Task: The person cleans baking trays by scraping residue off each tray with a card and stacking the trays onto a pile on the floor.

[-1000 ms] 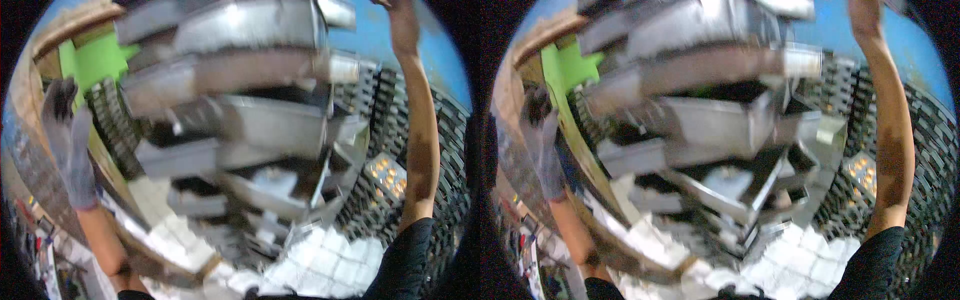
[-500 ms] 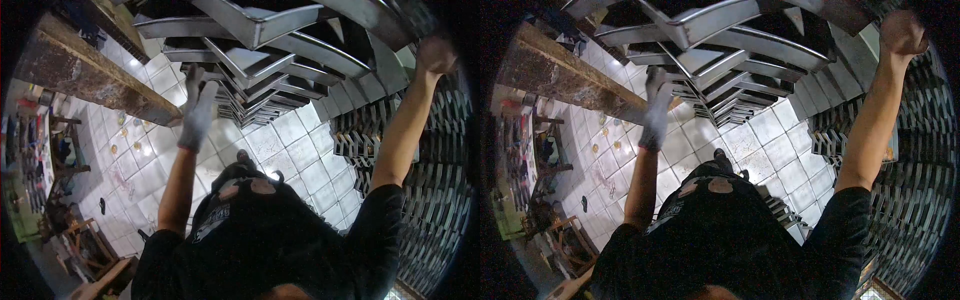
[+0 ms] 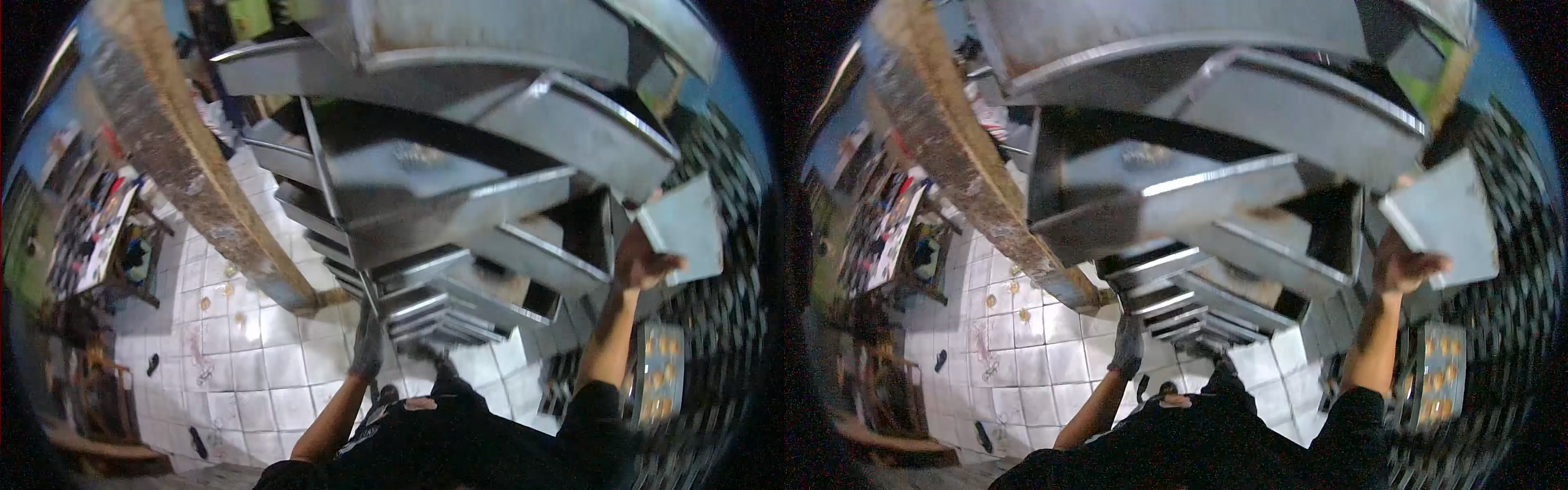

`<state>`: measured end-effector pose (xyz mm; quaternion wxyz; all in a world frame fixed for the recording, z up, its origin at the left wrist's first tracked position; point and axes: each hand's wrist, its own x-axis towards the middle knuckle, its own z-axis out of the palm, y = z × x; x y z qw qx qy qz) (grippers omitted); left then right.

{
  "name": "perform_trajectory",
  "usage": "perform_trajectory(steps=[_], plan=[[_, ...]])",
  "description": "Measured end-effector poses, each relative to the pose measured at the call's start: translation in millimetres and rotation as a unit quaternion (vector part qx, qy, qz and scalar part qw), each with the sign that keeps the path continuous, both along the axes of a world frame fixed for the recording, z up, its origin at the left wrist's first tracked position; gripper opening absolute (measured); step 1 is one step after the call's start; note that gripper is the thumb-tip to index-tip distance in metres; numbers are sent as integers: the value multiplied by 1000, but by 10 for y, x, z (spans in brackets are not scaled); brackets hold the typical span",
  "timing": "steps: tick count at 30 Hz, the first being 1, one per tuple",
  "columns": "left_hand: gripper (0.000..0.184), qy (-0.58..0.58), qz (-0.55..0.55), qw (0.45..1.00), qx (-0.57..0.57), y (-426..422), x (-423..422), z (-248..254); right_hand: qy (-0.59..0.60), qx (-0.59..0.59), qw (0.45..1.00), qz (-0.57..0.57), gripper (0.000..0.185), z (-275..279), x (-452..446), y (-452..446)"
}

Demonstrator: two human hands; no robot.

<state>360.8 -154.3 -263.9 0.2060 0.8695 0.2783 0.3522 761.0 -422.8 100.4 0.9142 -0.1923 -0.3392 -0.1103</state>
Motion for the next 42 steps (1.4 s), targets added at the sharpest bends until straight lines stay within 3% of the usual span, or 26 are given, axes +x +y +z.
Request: perform_trajectory(steps=[1, 2, 3, 4, 6, 8, 10, 11, 13, 15, 17, 18, 21, 22, 24, 26, 27, 29, 30, 32, 35, 37, 38, 40, 41, 42], plan=[[44, -46, -2, 942, -334, -163, 66, 550, -15, 0, 996, 84, 97, -146, 220, -30], [47, -61, 7, 940, -335, -198, 123, 615, -29, 4, 974, 223, 97, -295, 475, -47], [50, -79, 18, 938, -338, -238, 172, 609, -16, 32, 880, 473, 96, -464, 838, -109], [50, -109, 42, 937, -330, -277, 250, 543, -20, 34, 785, 618, 96, -631, 1106, -137], [54, -346, -54, 882, -315, -349, 497, 234, -232, -60, 922, 304, 93, -639, 1069, 88], [59, -540, -160, 787, -250, -332, 716, -28, -262, -66, 963, -3, 90, -611, 1067, 252], [60, -350, 182, 862, -317, -568, 711, 906, -209, -53, 970, -107, 88, -487, 1221, 375], [60, -358, 195, 857, -314, -573, 709, 713, -192, -57, 969, -142, 86, -439, 1312, 423], [58, -294, 97, 908, -283, -510, 608, 166, -171, -59, 962, -203, 84, -348, 1508, 471], [50, -282, 13, 926, -252, -480, 520, -146, -155, -63, 953, -254, 81, -328, 1646, 520], [34, -483, -98, 826, -274, -584, 480, 609, -146, -65, 942, -295, 78, -325, 1737, 572], [33, -366, -34, 885, -285, -592, 428, 766, -148, -69, 935, -314, 77, -299, 1769, 585], [36, -7, 35, 980, -198, -537, 290, 231, -150, -83, 920, -352, 73, -269, 1905, 648], [37, -245, 60, 893, -373, -528, 494, 277, -150, -84, 917, -361, 72, -256, 1924, 693], [38, -455, 74, 726, -510, -484, 604, 117, -156, -93, 907, -380, 69, -249, 2024, 722], [41, -417, 80, 807, -412, -335, 665, -243, -163, -105, 898, -396, 67, -231, 2090, 779], [41, -412, 76, 809, -412, -285, 685, -317, -166, -112, 893, -402, 65, -227, 2117, 820], [42, -471, 102, 733, -480, -237, 790, -150, -171, -131, 884, -414, 63, -207, 2193, 890], [42, -469, 99, 734, -481, -178, 808, -23, -175, -139, 880, -419, 62, -191, 2209, 960], [43, -177, 212, 894, -352, -71, 822, 235, -185, -161, 869, -429, 59, -166, 2228, 1065], [40, -176, 196, 898, -353, 538, 1002, -322, -210, -209, 849, -437, 56, -107, 2224, 1342], [39, -196, 190, 930, -246, 688, 1168, 104, -230, -254, 831, -438, 53, -42, 2190, 1594], [40, -219, 172, 907, -316, 944, 1241, -25, -240, -276, 822, -437, 52, 2, 2154, 1727], [42, -125, 163, 938, -281, 1422, 1289, -161, -257, -321, 804, -429, 50, 65, 2042, 1993], [43, -10, 166, 972, -166, 1641, 1308, -79, -263, -344, 795, -424, 49, 121, 1999, 2142], [41, -52, 142, 966, -209, 2028, 1411, -328, -267, -367, 787, -418, 48, 189, 1966, 2287]])
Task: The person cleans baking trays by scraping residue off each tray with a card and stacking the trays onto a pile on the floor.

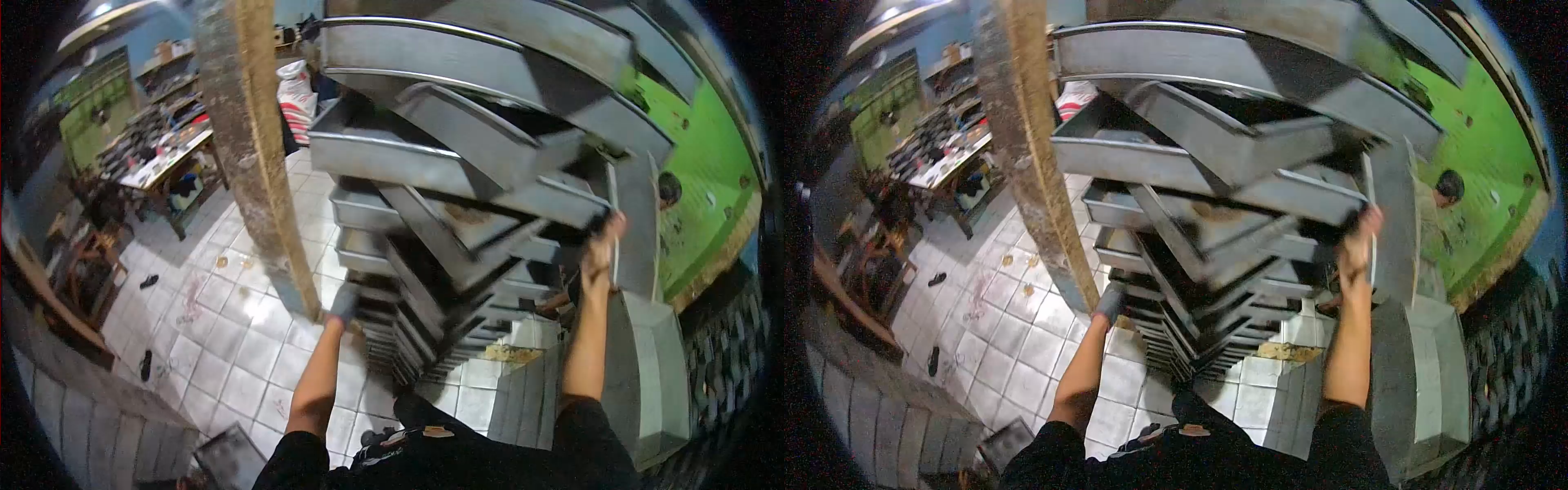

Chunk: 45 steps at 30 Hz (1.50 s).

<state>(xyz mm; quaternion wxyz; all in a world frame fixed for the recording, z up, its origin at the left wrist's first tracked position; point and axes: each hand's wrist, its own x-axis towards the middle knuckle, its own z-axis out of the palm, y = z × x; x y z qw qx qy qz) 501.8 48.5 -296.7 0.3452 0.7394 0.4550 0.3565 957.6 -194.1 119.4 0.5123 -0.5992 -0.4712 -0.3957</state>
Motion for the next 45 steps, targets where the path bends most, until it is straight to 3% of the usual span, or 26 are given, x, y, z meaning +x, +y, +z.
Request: perform_trajectory(steps=[2, 5, 7, 8, 9, 10, 11, 13, 15, 17, 19, 20, 23, 24, 26, 27, 30, 32, 34, 35, 36, 38, 41, 42, 44, 45], plan=[[38, -104, -27, 992, -73, 732, 204, -457, 15, -38, 999, 6, 46, 171, -56, 290], [34, -146, -31, 981, -121, 640, 521, 458, 36, 5, 993, 112, 47, 396, -121, 755], [32, -175, -35, 978, -111, 941, 655, 692, 77, 11, 984, 163, 42, 564, -163, 1013], [31, 140, -52, 988, 27, 1243, 735, 676, 87, 25, 981, 171, 40, 548, -49, 1270], [30, 435, -59, 882, 169, 1547, 852, 670, 97, 42, 979, 177, 38, 531, 77, 1510], [29, 436, -82, 876, 190, 1604, 949, 891, 56, 85, 979, 179, 36, 573, 115, 1708], [30, 421, -64, 899, 101, 1894, 1077, 756, 46, 87, 979, 179, 33, 556, 169, 1828], [30, 288, -33, 944, 155, 2459, 1286, 441, 49, 96, 974, 198, 28, 563, 310, 2093], [26, 368, -75, 861, 343, 2924, 1490, 378, 58, 108, 966, 229, 23, 555, 503, 2399], [26, 370, -63, 853, 363, 3371, 1683, 305, -29, 115, 978, 171, 18, 506, 845, 2852], [25, 451, -116, 819, 335, 3809, 1863, 322, -114, 108, 982, 103, 17, 582, 1011, 3114], [24, 382, -96, 873, 289, 3955, 1953, 308, -115, 149, 976, 109, 14, 655, 943, 3201], [22, 456, -97, 842, 272, 4375, 2176, 373, -126, 153, 977, 74, 15, 667, 1159, 3659], [22, 329, -74, 896, 288, 4390, 2205, 423, -126, 147, 978, 73, 16, 685, 1184, 3782], [23, 78, -72, 978, 178, 4567, 2336, 403, -118, 131, 982, 69, 19, 707, 1206, 3959], [24, -42, -95, 993, 51, 4677, 2386, 342, -106, 123, 985, 66, 22, 661, 1235, 4069], [29, 141, -58, 981, 122, 4999, 2446, 27, -47, 33, 997, 49, 34, 62, 1957, 4510], [33, 3, -9, 1000, 6, 4881, 2470, -8, -66, 28, 996, 61, 45, -741, 2900, 4858], [38, -138, 35, 983, -112, 4733, 2485, -43, -88, 62, 992, 60, 57, -1626, 4015, 5074], [38, -146, 41, 981, -117, 4750, 2514, -62, -86, 85, 991, 55, 63, -1762, 4217, 5093], [39, -243, 11, 960, -141, 4749, 2542, -85, -23, 113, 991, 64, 61, -1919, 4395, 5066], [43, -336, -32, 929, -151, 4396, 2576, 732, 110, 166, 977, 76, 58, -1880, 4287, 4890], [48, -286, -17, 953, -102, 4442, 2563, 832, 245, 194, 947, 78, 56, -1560, 3996, 4575], [50, -278, -9, 954, -109, 4403, 2574, 840, -43, 173, 983, -40, 56, -1269, 3906, 4533], [53, -378, -18, 907, -187, 4505, 2665, 1130, -262, 157, 938, -160, 58, -867, 3475, 4719], [55, -354, -16, 916, -188, 4792, 2725, 684, -362, 166, 890, -220, 59, -661, 3260, 4816]])
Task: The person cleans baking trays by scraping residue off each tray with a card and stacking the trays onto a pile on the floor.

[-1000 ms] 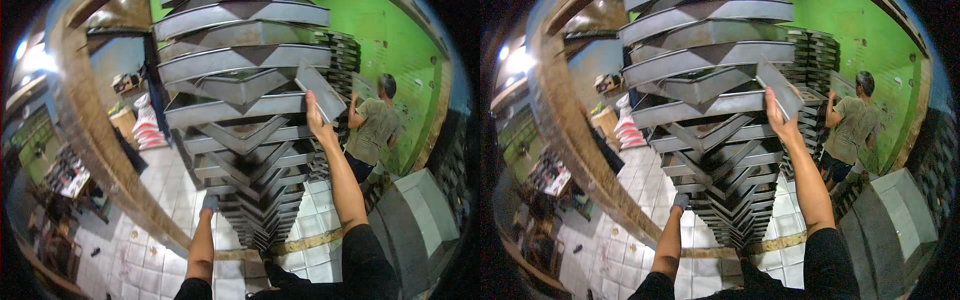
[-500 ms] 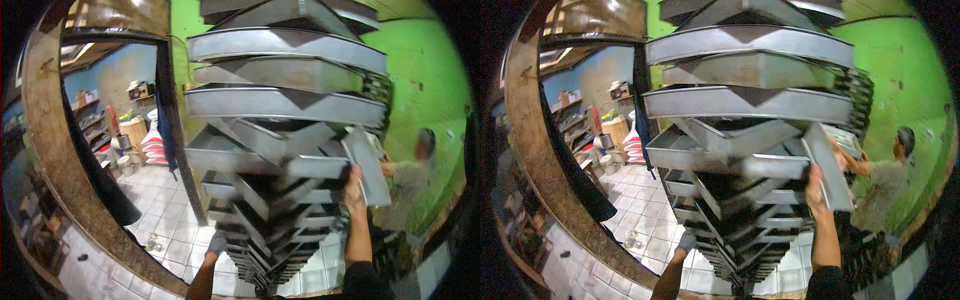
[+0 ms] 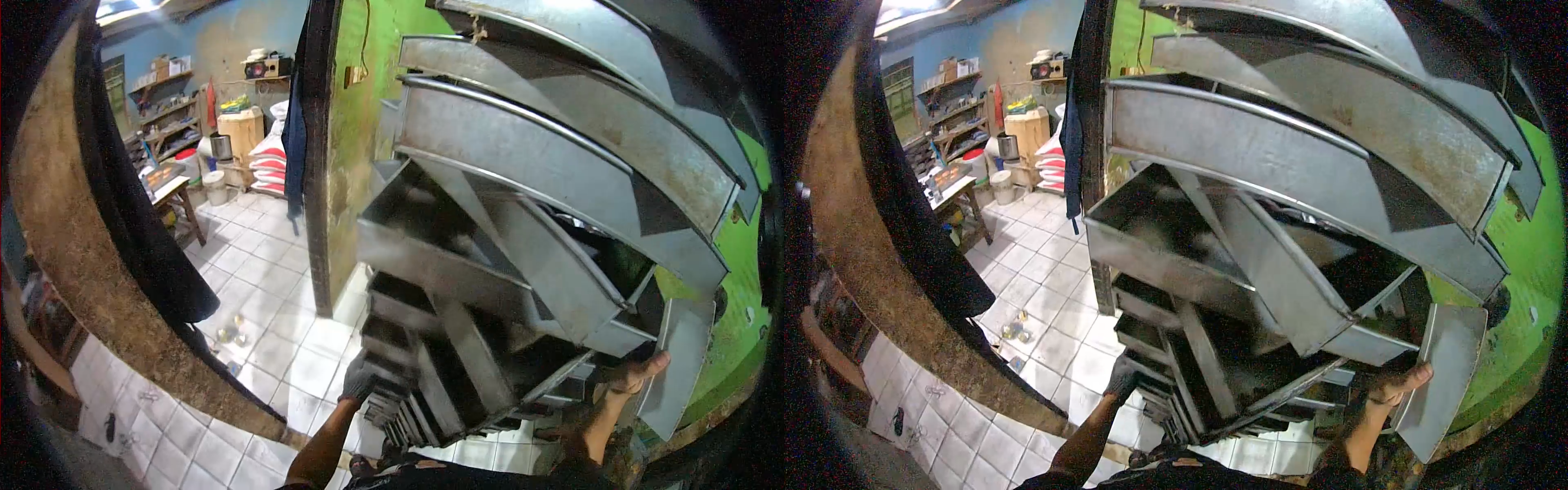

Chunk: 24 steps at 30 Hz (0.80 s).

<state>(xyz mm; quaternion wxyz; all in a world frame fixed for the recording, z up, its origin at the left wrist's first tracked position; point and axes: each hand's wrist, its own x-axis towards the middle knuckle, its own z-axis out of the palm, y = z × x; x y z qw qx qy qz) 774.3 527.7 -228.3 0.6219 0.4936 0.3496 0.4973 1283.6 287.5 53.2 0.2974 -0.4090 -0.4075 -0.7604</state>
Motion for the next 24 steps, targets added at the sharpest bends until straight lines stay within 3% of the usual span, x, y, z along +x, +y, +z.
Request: perform_trajectory(steps=[2, 4, 5, 9, 12, 13, 15, 20, 22, 24], plan=[[54, 13, 0, 999, 37, 135, 41, 13, 77, -35, 994, 71, 58, -196, 258, -18], [52, 81, -47, 995, 15, 285, 120, 317, 134, -49, 981, 129, 52, -260, 364, 184], [51, 161, -10, 985, 68, 396, 175, 325, 157, -58, 974, 151, 49, -275, 395, 322], [36, 365, -25, 889, 274, 1510, 524, -782, 208, -105, 948, 215, 39, -341, 582, 1045], [29, 256, -88, 938, 218, 2164, 850, -945, 215, -115, 951, 190, 43, -186, 586, 1562], [27, 209, -98, 954, 192, 2330, 979, -871, 263, -100, 948, 150, 39, 68, 453, 1723], [25, 195, -128, 960, 155, 2377, 1214, -282, 231, -86, 958, 147, 32, 1120, -584, 1672], [25, 117, -157, 945, 264, 4152, 2097, -1001, 207, -31, 964, 162, 28, 1299, 68, 2601], [20, 162, -189, 963, 98, 4514, 2318, -905, 178, -42, 972, 145, 26, 1368, 173, 2816], [29, 221, -273, 901, 255, 5035, 2550, -818, 191, -37, 974, 115, 23, 1415, 317, 3135]])
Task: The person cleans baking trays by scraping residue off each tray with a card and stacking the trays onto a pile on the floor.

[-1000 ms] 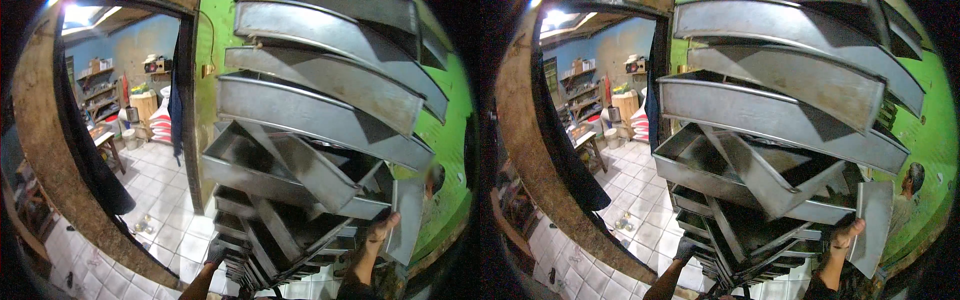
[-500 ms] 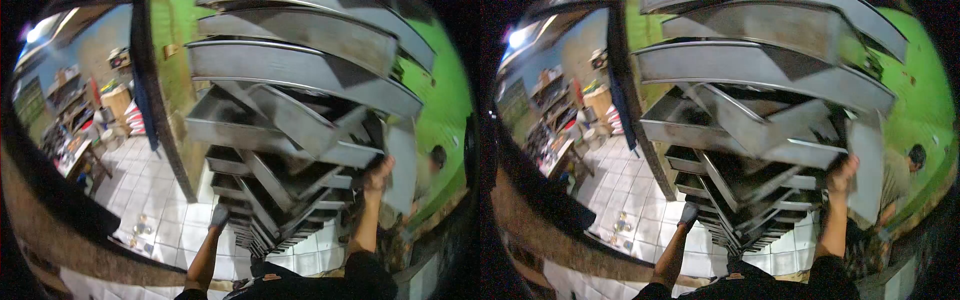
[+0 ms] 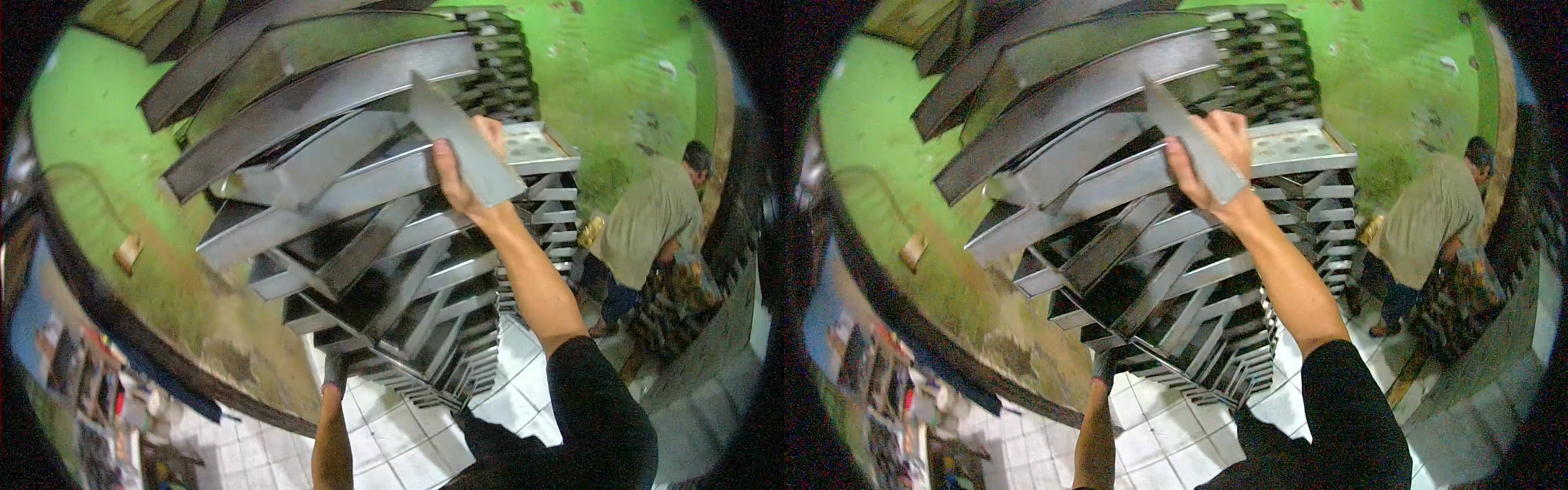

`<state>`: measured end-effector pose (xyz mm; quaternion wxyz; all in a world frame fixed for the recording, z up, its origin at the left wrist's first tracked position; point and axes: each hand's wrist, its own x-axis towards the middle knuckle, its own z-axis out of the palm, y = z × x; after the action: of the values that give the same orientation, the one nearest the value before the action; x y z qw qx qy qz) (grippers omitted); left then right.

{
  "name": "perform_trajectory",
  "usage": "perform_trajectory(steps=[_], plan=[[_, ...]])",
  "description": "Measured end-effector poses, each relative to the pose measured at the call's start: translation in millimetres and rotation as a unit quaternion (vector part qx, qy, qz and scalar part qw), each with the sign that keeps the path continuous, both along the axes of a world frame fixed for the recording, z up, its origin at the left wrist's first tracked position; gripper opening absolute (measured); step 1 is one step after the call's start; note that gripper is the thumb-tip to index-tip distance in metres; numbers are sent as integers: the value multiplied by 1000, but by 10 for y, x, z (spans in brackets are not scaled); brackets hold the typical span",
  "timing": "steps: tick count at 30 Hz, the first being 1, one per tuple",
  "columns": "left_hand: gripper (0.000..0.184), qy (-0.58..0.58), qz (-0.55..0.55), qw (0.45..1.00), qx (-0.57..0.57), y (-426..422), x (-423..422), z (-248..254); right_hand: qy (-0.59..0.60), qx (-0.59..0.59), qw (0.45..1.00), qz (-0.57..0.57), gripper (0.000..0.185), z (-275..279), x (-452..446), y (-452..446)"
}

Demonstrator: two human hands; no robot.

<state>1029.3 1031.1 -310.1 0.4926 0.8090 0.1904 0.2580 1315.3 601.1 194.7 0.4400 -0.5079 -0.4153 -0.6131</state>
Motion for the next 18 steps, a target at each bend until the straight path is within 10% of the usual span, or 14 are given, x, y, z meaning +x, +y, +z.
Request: perform_trajectory(steps=[6, 18], plan=[[31, 92, 3, 927, -365, 561, 942, 978, 7, -64, 998, -7, 20, 7, 662, 933], [48, -7, -4, 954, -300, 2075, 2578, 636, -24, 5, 1000, 1, 18, -45, 2462, 2638]])
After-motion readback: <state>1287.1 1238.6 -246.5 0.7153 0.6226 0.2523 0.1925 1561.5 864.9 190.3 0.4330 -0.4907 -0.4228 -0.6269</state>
